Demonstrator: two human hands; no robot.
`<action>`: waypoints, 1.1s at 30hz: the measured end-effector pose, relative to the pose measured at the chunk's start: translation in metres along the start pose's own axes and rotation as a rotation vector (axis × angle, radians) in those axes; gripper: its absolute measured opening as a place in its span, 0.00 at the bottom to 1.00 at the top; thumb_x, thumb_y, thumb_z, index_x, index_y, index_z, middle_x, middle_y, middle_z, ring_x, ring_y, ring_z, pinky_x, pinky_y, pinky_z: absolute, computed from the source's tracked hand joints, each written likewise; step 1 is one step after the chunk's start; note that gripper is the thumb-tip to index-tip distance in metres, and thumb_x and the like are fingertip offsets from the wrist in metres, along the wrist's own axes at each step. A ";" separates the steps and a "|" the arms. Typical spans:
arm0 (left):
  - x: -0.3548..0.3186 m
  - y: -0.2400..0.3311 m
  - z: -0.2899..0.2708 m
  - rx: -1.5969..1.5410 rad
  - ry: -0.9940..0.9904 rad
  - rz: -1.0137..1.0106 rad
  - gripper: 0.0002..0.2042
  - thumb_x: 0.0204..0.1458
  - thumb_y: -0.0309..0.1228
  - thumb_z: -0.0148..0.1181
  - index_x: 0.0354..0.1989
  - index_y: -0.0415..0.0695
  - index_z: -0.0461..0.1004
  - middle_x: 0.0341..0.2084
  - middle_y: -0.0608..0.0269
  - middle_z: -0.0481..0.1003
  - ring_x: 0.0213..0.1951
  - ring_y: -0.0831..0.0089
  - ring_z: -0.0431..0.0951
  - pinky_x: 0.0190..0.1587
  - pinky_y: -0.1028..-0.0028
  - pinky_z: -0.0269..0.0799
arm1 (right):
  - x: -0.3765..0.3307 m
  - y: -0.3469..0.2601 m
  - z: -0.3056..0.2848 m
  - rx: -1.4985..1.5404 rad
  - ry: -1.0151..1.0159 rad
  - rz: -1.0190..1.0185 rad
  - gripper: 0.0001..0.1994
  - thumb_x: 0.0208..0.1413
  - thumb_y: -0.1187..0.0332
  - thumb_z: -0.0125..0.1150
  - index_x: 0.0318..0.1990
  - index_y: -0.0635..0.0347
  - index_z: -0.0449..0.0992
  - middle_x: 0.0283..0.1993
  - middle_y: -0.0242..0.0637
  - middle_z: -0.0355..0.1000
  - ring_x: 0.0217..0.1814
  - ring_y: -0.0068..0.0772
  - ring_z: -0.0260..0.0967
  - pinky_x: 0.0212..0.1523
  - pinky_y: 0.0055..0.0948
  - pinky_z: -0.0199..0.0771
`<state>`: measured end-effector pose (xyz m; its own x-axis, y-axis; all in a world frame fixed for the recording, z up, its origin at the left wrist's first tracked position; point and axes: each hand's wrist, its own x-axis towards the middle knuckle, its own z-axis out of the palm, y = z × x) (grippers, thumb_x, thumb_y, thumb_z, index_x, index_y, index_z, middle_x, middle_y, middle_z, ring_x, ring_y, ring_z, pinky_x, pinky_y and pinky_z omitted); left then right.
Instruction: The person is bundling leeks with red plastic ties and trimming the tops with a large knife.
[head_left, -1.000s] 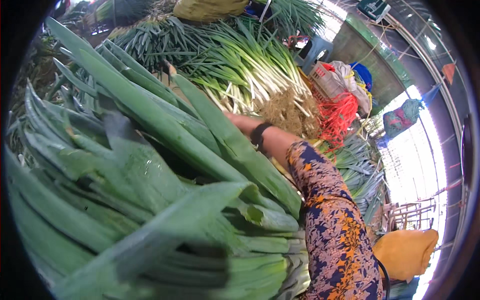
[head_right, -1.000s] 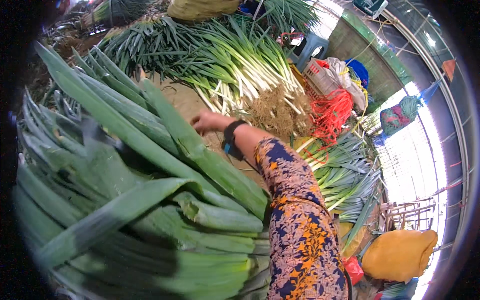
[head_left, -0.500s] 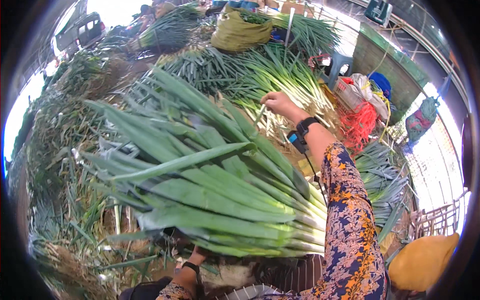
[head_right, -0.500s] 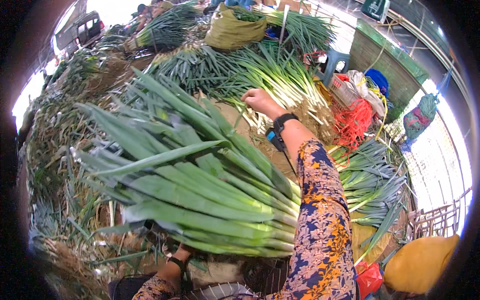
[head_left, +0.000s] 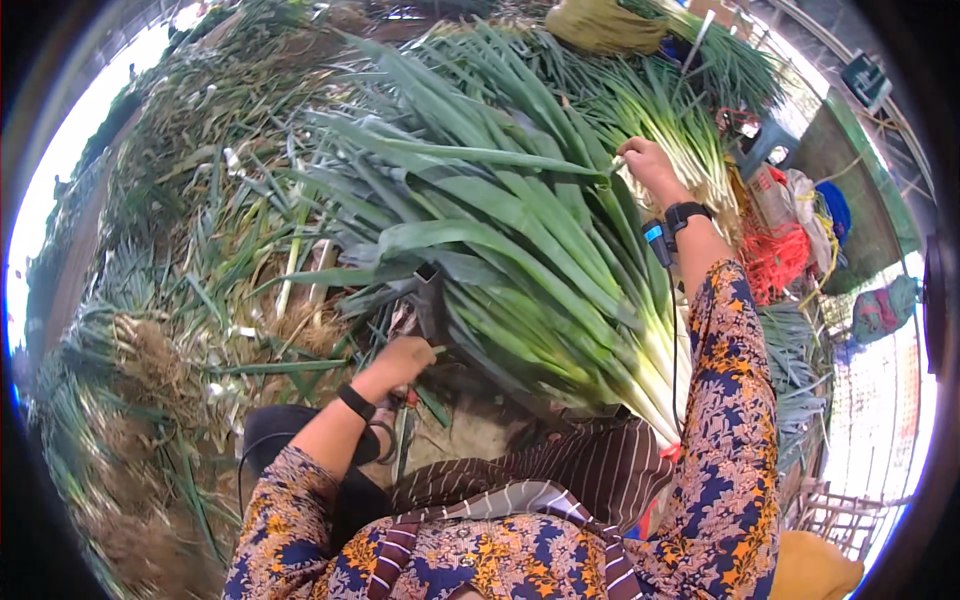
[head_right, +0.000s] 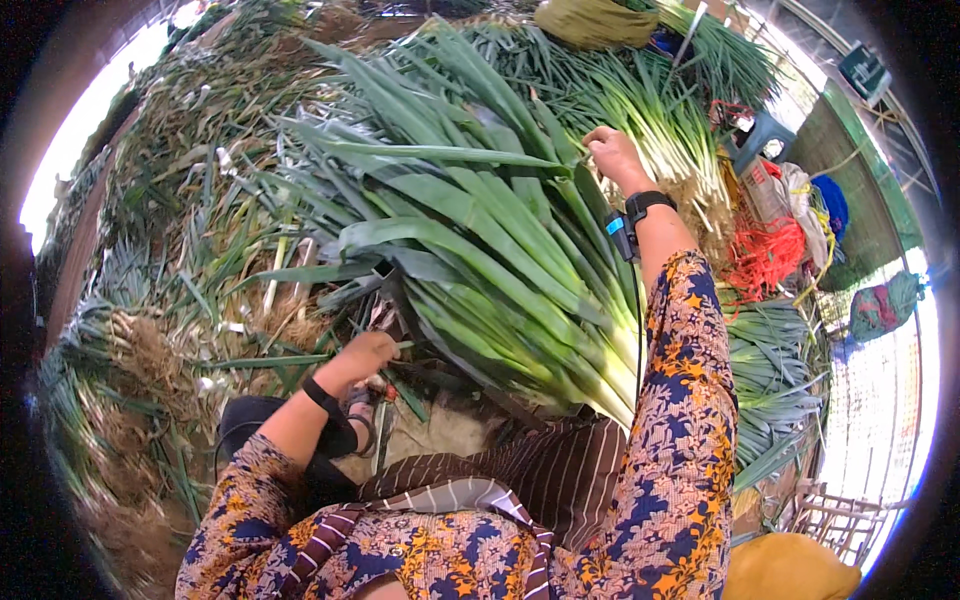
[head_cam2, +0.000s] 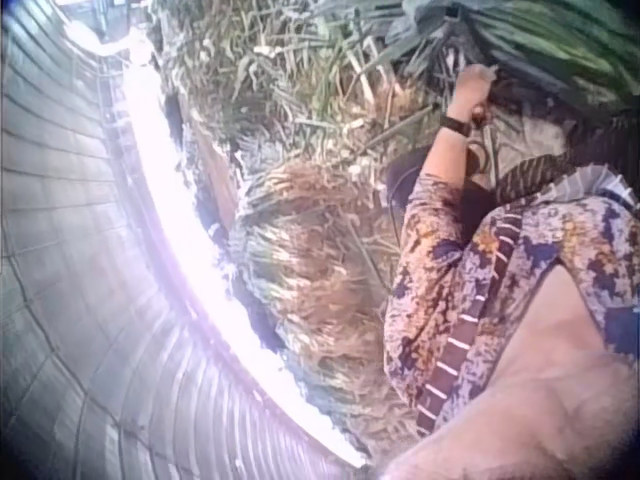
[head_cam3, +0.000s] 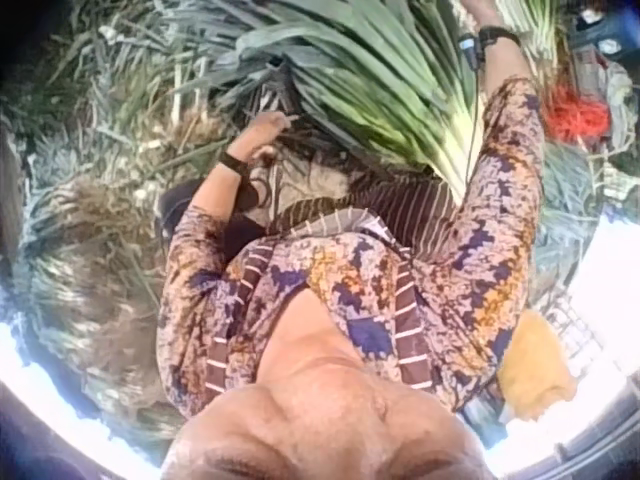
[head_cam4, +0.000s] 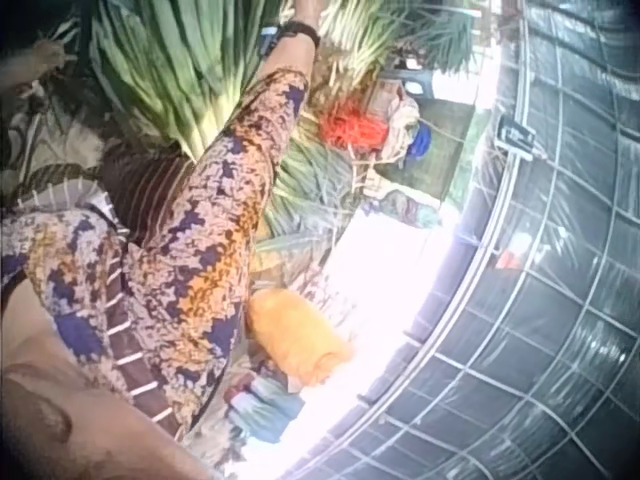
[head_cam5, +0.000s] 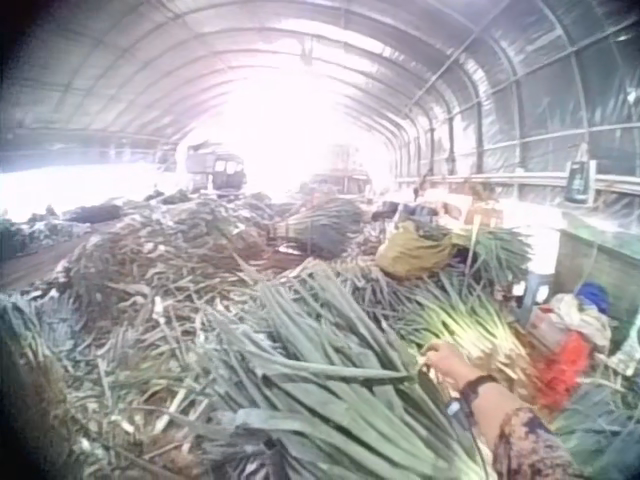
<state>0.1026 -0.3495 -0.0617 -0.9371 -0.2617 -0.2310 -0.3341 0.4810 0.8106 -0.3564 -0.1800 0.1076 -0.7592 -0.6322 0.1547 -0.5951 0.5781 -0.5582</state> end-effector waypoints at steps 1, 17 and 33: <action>-0.001 -0.011 -0.011 0.051 0.019 0.094 0.12 0.49 0.35 0.48 0.24 0.39 0.75 0.24 0.49 0.74 0.30 0.52 0.73 0.34 0.62 0.68 | 0.003 0.007 0.001 -0.049 0.081 -0.018 0.14 0.44 0.67 0.47 0.35 0.53 0.78 0.31 0.41 0.75 0.33 0.37 0.73 0.35 0.31 0.70; 0.038 -0.033 -0.036 0.101 0.041 0.128 0.12 0.46 0.37 0.55 0.22 0.40 0.76 0.20 0.52 0.75 0.26 0.54 0.74 0.30 0.65 0.69 | 0.042 -0.036 -0.024 0.306 0.305 -0.136 0.10 0.48 0.72 0.47 0.33 0.59 0.76 0.20 0.31 0.70 0.21 0.20 0.65 0.25 0.22 0.65; -0.009 0.081 -0.089 0.077 -0.226 0.055 0.11 0.50 0.33 0.49 0.28 0.38 0.73 0.14 0.61 0.71 0.17 0.70 0.71 0.21 0.70 0.67 | -0.050 -0.068 0.024 0.218 0.069 -0.247 0.09 0.44 0.76 0.46 0.30 0.62 0.74 0.17 0.31 0.67 0.18 0.19 0.61 0.20 0.22 0.60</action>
<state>0.0933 -0.3825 0.0543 -0.9500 -0.0433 -0.3093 -0.2804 0.5541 0.7838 -0.2716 -0.1997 0.1180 -0.6194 -0.6989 0.3577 -0.6986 0.2827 -0.6573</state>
